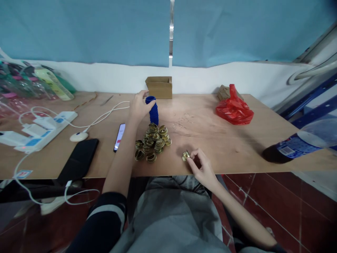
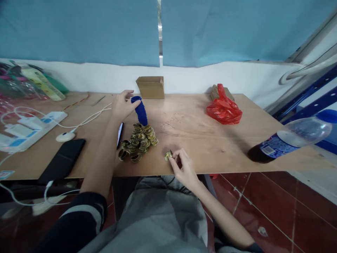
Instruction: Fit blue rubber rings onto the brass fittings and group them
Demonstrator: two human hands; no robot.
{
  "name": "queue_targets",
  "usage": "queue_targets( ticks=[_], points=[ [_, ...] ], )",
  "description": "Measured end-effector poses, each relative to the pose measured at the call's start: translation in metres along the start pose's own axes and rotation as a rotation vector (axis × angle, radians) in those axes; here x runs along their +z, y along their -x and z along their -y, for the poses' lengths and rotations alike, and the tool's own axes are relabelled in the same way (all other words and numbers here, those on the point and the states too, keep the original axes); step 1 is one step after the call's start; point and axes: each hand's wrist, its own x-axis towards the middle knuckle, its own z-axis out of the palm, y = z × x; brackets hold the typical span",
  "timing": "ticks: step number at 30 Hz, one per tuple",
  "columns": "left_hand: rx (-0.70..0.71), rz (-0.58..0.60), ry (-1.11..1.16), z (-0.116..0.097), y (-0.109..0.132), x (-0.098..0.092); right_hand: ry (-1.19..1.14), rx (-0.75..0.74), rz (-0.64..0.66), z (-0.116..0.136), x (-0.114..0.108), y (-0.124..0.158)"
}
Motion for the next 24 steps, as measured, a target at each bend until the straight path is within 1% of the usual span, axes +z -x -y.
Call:
queue_targets(
  ticks=[3, 6, 7, 9, 10, 11, 13, 14, 16, 19, 21, 24],
  points=[
    [0.032, -0.062, -0.014, -0.019, 0.017, -0.009, -0.024, 0.026, -0.019, 0.0, 0.001, 0.001],
    [0.086, -0.107, 0.014, -0.054, 0.055, -0.022, -0.039, 0.055, -0.039, 0.002, -0.001, 0.0],
    [0.117, -0.062, 0.043, -0.067, 0.071, -0.026, -0.034, 0.051, -0.044, 0.003, -0.003, -0.002],
    [0.147, 0.071, 0.145, -0.092, 0.105, -0.031, -0.006, 0.005, -0.061, 0.009, -0.008, -0.009],
    [0.157, 0.159, 0.216, -0.101, 0.121, -0.031, 0.016, -0.031, -0.07, 0.012, -0.011, -0.014],
    [0.168, 0.259, 0.266, -0.11, 0.134, -0.031, 0.04, -0.07, -0.078, 0.015, -0.015, -0.021],
    [0.156, 0.369, 0.311, -0.12, 0.15, -0.03, 0.087, -0.144, -0.077, 0.023, -0.023, -0.036],
    [0.137, 0.444, 0.329, -0.122, 0.152, -0.03, 0.107, -0.177, -0.066, 0.026, -0.027, -0.044],
    [0.05, 0.561, 0.403, -0.123, 0.147, -0.031, 0.14, -0.235, -0.02, 0.033, -0.034, -0.062],
    [-0.103, 0.68, 0.608, -0.117, 0.122, -0.031, 0.166, -0.3, 0.077, 0.039, -0.039, -0.088],
    [-0.191, 0.707, 0.75, -0.11, 0.104, -0.027, 0.189, -0.329, 0.126, 0.04, -0.038, -0.105],
    [-0.32, 0.692, 0.917, -0.097, 0.086, -0.013, 0.196, -0.351, 0.156, 0.04, -0.035, -0.127]
  ],
)
